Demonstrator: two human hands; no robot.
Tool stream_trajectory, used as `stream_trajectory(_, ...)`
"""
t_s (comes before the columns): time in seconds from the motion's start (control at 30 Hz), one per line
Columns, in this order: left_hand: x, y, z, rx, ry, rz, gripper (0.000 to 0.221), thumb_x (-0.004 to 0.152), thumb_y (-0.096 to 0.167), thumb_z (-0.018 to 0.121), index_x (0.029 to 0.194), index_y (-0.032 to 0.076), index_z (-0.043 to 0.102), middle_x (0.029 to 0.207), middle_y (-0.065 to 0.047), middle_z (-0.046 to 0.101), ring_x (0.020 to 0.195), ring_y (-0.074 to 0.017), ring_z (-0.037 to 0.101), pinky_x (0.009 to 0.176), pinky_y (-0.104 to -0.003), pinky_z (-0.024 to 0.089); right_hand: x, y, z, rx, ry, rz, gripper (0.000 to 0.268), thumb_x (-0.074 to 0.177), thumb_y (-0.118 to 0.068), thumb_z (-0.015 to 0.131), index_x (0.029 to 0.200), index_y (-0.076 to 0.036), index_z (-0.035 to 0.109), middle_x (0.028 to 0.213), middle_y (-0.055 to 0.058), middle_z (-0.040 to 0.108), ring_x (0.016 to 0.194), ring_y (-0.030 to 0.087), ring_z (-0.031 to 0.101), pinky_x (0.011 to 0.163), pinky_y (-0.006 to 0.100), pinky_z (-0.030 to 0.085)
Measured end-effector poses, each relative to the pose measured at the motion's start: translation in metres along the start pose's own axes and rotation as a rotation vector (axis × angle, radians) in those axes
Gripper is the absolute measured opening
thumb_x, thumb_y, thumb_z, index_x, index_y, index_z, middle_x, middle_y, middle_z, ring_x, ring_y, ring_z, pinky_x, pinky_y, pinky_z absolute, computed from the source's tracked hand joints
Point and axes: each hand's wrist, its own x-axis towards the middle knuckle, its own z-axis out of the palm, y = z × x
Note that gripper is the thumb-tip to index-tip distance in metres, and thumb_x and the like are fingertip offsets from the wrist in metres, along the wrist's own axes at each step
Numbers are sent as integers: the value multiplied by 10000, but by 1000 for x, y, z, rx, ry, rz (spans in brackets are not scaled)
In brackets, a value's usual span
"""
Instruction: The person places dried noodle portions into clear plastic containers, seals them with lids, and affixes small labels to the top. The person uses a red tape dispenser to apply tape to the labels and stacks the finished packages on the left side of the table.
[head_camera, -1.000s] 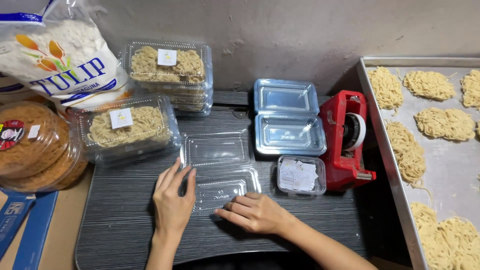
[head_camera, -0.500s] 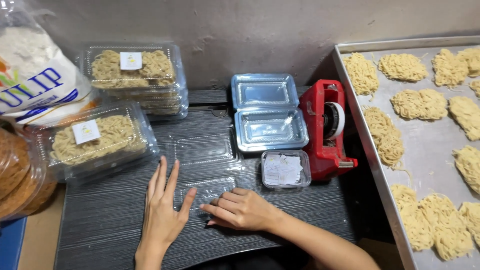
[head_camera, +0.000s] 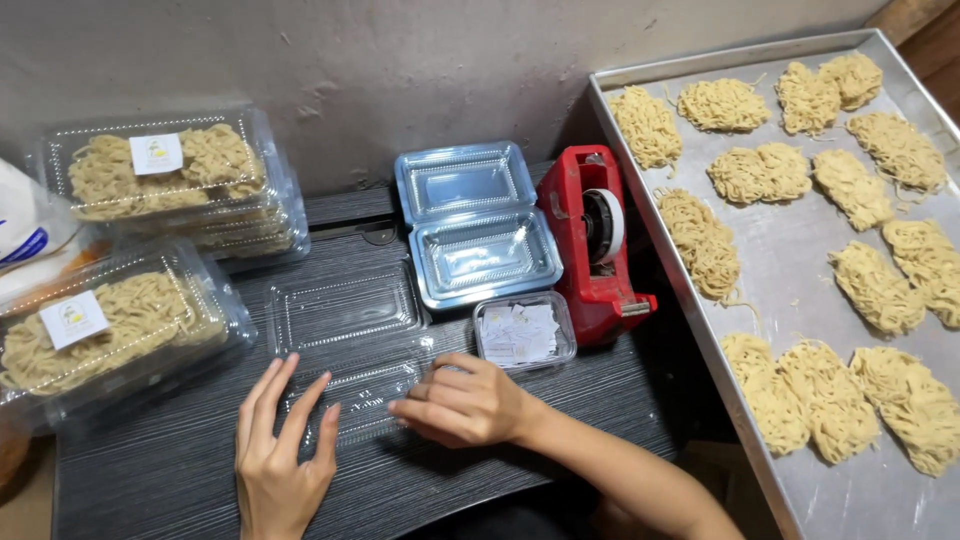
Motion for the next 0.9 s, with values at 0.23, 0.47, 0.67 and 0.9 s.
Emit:
stream_trajectory(0.23, 2, 3, 3, -19, 39, 121, 142, 829, 124, 572, 909, 57, 669, 1107, -152, 578, 1004, -282, 578, 861, -364, 489, 32, 15, -120, -710, 374, 807, 80, 888, -37, 568, 947, -1, 609, 804, 81, 626, 788, 234, 577, 758, 334, 414)
stream_trajectory(0.47, 8, 22, 12, -21, 141, 198, 114, 856, 106, 582, 815, 99, 688, 1003, -107, 627, 862, -235, 617, 684, -321, 466, -11, -11, -187, -894, 145, 1362, 375, 850, -301, 608, 1115, -40, 570, 1079, 173, 524, 1033, 331, 452, 891, 429, 323)
stream_trajectory(0.67, 58, 99, 19, -378, 95, 324, 139, 812, 85, 549, 745, 40, 663, 874, -118, 610, 782, -234, 613, 711, -319, 497, -29, -85, -214, -957, 165, 1586, 343, 843, -260, 566, 1127, -67, 583, 1154, 145, 545, 1103, 296, 463, 912, 404, 341)
stream_trajectory(0.9, 114, 234, 87, -947, -379, 581, 118, 870, 67, 490, 918, -18, 556, 901, -131, 553, 816, -265, 539, 747, -339, 440, -57, -104, -225, -848, 379, 1924, 560, 783, -372, 545, 1244, -65, 468, 1245, 143, 502, 1146, 281, 467, 944, 357, 333)
